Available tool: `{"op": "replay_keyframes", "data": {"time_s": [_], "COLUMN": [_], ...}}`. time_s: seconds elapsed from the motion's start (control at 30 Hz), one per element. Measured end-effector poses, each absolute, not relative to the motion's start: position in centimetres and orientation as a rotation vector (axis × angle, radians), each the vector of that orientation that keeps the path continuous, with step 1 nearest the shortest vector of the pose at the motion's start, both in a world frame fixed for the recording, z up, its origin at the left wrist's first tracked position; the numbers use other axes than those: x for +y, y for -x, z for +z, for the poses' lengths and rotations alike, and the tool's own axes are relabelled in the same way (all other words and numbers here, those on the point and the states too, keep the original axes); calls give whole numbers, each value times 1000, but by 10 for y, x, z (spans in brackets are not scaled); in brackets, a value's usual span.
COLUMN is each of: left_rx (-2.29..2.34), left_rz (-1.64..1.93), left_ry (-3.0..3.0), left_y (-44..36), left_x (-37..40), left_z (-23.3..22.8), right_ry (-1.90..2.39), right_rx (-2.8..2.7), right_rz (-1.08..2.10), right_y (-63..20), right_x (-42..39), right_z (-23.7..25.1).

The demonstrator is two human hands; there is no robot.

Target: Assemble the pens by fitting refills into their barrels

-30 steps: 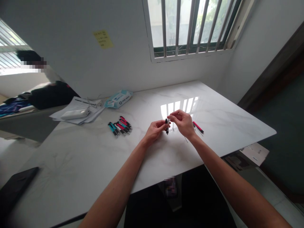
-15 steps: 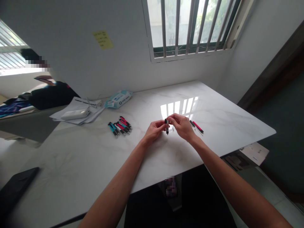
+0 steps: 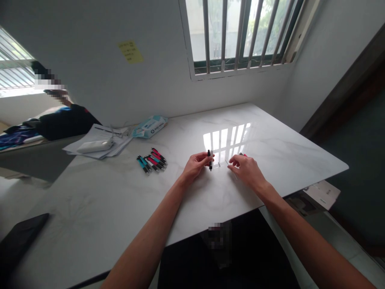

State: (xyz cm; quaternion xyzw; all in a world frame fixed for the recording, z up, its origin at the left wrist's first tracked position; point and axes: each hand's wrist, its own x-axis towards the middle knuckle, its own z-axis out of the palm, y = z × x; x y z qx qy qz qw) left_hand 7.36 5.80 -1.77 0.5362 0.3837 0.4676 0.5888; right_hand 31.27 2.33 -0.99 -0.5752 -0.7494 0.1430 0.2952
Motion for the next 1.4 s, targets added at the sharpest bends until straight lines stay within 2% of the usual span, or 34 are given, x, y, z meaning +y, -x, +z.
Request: {"op": "replay_keyframes", "data": {"time_s": [0.1,0.43,0.67,0.8,1.03,1.4], "left_rx": [904,899,896,873,824,836], "left_rz": [1094,1091,1081,1067,1048,1026], "left_ry": [-1233,-1243,-1253,-1273,-1315,-1337], "left_y": [-73,-73,-73,-74,-74,-74], "left_x": [58,60,59,58,57,55], "left_z": [-18,-20,-20,-20,-18,-16], "right_ry": [1607,1609,1423,1365,999,996], "right_rx": [-2013,-2069,-1920,-1755,-1417,-1321], "right_rz": [400,186,414,676,1076,947], "right_y": [-324,-344,-328,-311,-284,-264], "right_x": [6,-27,-11,-1,23,47], "right_z": [-19,-33,-4,12,28,18]}}
